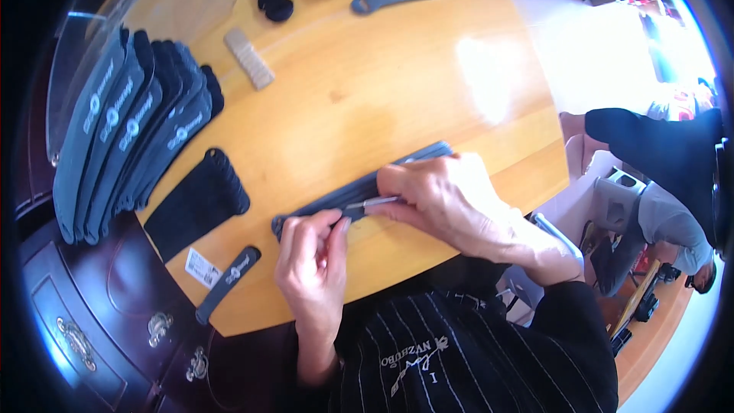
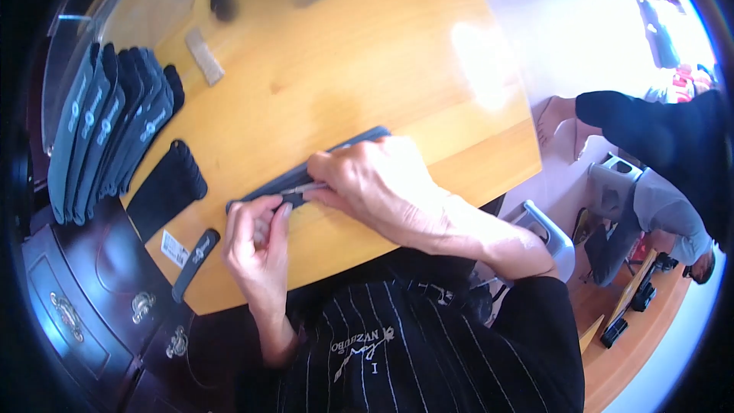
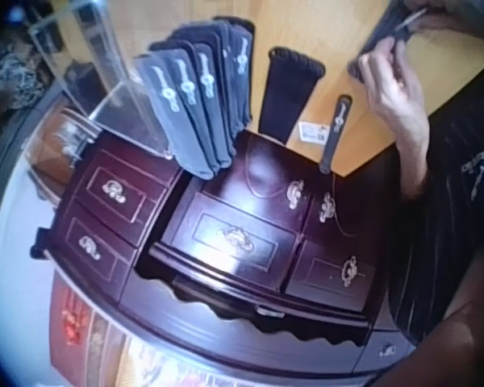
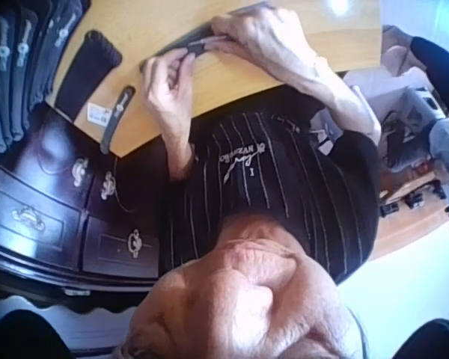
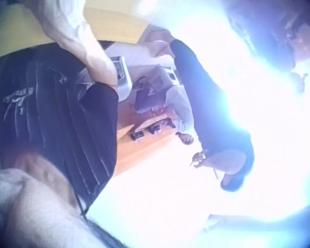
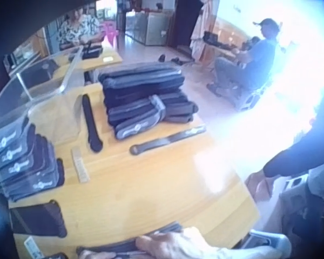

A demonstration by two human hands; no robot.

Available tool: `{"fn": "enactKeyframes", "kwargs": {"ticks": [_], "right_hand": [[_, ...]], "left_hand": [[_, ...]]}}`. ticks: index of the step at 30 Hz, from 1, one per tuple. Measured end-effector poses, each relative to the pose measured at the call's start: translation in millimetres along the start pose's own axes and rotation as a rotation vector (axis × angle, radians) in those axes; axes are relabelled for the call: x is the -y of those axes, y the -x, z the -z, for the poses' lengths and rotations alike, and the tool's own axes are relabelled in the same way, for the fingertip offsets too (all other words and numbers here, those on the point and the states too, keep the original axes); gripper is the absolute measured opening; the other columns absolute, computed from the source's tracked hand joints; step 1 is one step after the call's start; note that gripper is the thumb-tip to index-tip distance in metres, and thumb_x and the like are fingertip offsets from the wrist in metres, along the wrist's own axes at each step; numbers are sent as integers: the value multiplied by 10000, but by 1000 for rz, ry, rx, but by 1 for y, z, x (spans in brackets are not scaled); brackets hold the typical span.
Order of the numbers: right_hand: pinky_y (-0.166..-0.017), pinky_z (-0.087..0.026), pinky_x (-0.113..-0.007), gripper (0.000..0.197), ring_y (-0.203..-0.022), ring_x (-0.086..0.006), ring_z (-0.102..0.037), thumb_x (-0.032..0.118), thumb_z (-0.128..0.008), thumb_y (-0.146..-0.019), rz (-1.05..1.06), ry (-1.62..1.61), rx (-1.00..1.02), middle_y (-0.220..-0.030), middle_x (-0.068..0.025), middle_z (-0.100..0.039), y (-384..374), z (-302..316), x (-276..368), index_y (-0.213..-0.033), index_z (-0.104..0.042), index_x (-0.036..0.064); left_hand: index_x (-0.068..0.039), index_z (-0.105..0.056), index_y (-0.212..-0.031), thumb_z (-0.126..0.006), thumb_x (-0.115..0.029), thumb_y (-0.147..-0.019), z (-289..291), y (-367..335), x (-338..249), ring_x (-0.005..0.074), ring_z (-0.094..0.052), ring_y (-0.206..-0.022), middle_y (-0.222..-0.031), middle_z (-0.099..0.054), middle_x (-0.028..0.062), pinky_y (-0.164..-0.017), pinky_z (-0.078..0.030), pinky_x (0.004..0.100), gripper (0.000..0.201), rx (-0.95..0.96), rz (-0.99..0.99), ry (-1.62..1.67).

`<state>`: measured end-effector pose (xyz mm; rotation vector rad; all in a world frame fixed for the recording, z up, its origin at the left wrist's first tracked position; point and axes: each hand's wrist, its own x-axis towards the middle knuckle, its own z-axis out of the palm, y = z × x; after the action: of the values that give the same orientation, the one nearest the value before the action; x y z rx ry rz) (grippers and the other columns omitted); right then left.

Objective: The person is sorting through bundles of hook-and-loop storage straps and using a small metal pick to clear or punch out pre-cut holes in the rubber fastener ends.

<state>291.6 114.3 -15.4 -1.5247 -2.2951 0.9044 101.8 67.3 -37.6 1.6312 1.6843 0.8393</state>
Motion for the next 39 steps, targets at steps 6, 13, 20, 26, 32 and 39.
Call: {"fn": "enactKeyframes", "kwargs": {"ticks": [6,13,20,26,32,39], "right_hand": [[-599,-499,-384,225,-630,-323,-626,268,-707,-846,-120,93,-335,-690,-122,-615,-31,58,-27,-834,-646,52],[-744,-513,-418,226,-850,-295,-652,266,-638,-899,-42,300,-613,-1064,-83,-626,-89,58,-98,-1012,-690,77],[-774,-508,-395,183,-893,-297,-648,188,-653,-872,-44,137,-504,-1028,-92,-632,-70,56,-103,-1004,-672,63],[-726,-473,-354,211,-806,-249,-617,178,-697,-842,-165,12,-405,-920,-103,-627,-41,53,-87,-969,-643,18],[-667,-448,-340,270,-739,-224,-596,238,-750,-795,-219,25,-249,-802,-84,-602,-20,56,-66,-923,-654,20],[-631,-499,-374,154,-716,-291,-632,144,-739,-749,39,-123,79,-773,-72,-623,57,46,2,-853,-643,83]], "left_hand": [[-9,-651,-907,-715,23,-821,-1,2,-3,95,-474,-550,-760,-539,47,-475,-376,244,111,-17,10,9],[2,-661,-932,-697,51,-833,1,7,-1,114,-554,-600,-791,-607,66,-494,-421,229,117,-59,-65,99],[41,-665,-945,-723,77,-795,3,19,-5,156,-610,-661,-812,-658,104,-582,-491,235,165,-62,-223,219],[36,-661,-939,-718,85,-793,-6,22,-12,147,-593,-670,-826,-648,110,-580,-486,233,164,-1,-217,295],[41,-637,-1013,-733,95,-773,-6,28,-8,128,-593,-692,-967,-632,127,-590,-491,222,265,52,-265,280],[39,-547,-1271,-782,90,-713,-1,39,-22,125,-619,-754,-1226,-547,182,-641,-527,218,607,20,-14,694]]}}
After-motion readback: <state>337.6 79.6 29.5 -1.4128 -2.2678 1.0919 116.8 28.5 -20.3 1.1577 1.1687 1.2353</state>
